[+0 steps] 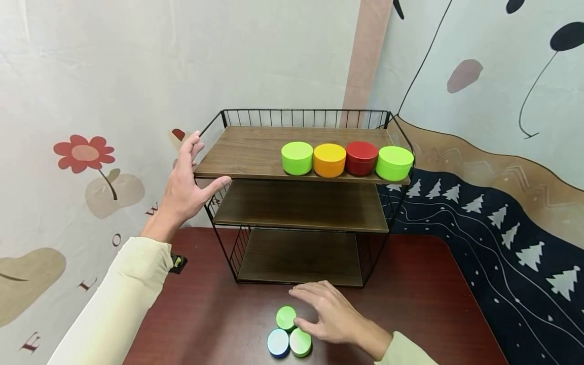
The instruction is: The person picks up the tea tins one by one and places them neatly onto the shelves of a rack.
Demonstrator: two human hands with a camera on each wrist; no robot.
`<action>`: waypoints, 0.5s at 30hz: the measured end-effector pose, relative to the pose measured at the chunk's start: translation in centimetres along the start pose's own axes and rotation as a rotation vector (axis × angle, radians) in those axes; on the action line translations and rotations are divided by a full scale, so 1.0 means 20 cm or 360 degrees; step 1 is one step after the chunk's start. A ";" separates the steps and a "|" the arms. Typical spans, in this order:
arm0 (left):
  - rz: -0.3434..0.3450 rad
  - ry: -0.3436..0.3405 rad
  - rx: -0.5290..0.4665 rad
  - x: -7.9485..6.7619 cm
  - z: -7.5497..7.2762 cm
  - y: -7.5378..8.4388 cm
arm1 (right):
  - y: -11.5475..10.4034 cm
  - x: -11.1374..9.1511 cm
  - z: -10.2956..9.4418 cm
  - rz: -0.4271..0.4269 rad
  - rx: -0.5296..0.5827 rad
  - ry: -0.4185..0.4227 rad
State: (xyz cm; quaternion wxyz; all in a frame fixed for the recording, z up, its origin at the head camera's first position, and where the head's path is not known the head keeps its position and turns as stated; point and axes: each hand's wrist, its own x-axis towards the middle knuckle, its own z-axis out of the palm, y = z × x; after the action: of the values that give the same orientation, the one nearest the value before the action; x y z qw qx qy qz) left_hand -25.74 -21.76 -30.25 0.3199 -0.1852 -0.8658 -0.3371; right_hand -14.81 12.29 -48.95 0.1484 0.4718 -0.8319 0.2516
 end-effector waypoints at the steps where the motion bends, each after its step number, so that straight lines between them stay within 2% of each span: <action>1: -0.0005 0.0000 -0.0003 0.00 0.00 0.00 | 0.00 -0.01 0.01 -0.0001 -0.0004 0.0005; 8: -0.0009 0.0003 -0.0009 0.00 0.00 0.01 | 0.00 -0.07 0.10 0.0025 0.0021 0.0016; 15: -0.0004 0.0004 -0.0010 0.00 0.00 0.00 | 0.01 -0.14 0.19 -0.0012 0.0013 0.0024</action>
State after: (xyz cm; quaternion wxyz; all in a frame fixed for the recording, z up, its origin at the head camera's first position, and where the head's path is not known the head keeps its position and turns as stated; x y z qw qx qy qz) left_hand -25.73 -21.74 -30.22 0.3201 -0.1849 -0.8645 -0.3405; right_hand -13.57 12.36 -53.48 0.1536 0.4735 -0.8280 0.2581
